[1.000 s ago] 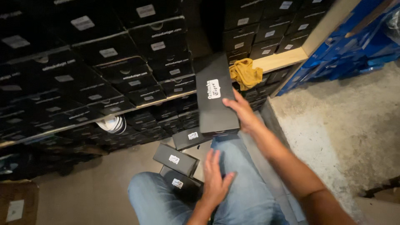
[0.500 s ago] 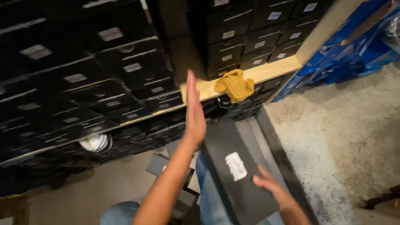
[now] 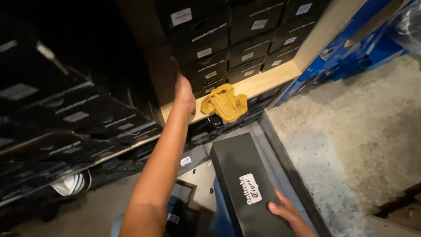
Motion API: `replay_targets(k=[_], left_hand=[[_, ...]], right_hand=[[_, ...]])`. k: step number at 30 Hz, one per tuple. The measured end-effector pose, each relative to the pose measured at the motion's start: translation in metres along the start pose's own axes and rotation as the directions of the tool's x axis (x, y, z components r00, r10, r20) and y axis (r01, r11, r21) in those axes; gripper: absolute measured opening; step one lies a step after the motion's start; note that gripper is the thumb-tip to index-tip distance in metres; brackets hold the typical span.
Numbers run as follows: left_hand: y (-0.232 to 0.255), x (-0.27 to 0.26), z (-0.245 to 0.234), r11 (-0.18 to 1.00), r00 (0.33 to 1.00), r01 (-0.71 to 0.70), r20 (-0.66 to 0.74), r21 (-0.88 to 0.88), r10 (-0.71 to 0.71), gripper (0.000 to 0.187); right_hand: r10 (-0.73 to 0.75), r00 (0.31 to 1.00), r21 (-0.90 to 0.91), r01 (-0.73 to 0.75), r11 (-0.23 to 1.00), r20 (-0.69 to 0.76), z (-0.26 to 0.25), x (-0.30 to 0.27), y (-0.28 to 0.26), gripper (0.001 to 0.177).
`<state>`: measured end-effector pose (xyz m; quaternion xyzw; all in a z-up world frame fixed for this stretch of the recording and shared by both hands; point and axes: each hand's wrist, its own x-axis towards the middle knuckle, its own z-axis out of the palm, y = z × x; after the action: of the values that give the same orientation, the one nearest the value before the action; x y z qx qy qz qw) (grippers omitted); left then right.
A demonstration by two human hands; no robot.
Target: The person wipes a white sneaker with a yellow cloth, then places it into a shoebox and covers it with tissue paper. The person closes the box and places it on a shelf. The person then opens another box, removes a black sneaker, and places it on the floor.
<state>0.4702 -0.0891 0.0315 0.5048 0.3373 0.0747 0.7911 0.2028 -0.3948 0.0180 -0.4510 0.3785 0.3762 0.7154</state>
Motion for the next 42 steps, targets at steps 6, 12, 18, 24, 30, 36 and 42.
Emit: replay_targets(k=[6, 12, 18, 24, 30, 36, 42], left_hand=[[-0.033, 0.043, -0.011, 0.970, 0.986, 0.103, -0.148, 0.222, -0.071, 0.083], [0.031, -0.041, -0.039, 0.877, 0.981, -0.188, 0.134, 0.443, 0.143, 0.099], [0.027, -0.225, -0.136, 0.553, 0.586, -0.808, 0.376, 0.202, 0.718, 0.059], [-0.091, -0.252, -0.153, 0.853, 0.820, -0.521, 0.303, 0.041, 0.486, 0.072], [-0.090, -0.260, -0.155, 0.921, 0.898, -0.387, 0.213, -0.034, 0.385, 0.076], [-0.108, -0.247, -0.134, 0.895, 0.890, -0.443, 0.141, 0.050, 0.433, 0.073], [-0.122, -0.228, -0.149, 0.875, 0.879, -0.473, 0.007, -0.102, 0.477, 0.065]], right_hand=[[-0.111, 0.991, -0.036, 0.114, 0.993, 0.073, 0.013, 0.011, 0.007, 0.071], [-0.180, 0.984, -0.192, 0.178, 0.965, 0.007, 0.046, 0.003, -0.002, 0.067], [-0.440, 0.842, -0.319, 0.529, 0.786, 0.312, 0.092, -0.024, -0.029, 0.086], [-0.671, 0.528, -0.286, 0.849, 0.445, 0.520, 0.133, 0.021, -0.029, 0.080], [-0.588, 0.639, -0.278, 0.758, 0.589, 0.496, 0.153, 0.023, -0.027, 0.071], [-0.490, 0.762, -0.319, 0.631, 0.707, 0.423, 0.153, 0.057, -0.052, 0.065], [-0.551, 0.702, -0.357, 0.707, 0.610, 0.450, 0.168, 0.067, -0.042, 0.067]])
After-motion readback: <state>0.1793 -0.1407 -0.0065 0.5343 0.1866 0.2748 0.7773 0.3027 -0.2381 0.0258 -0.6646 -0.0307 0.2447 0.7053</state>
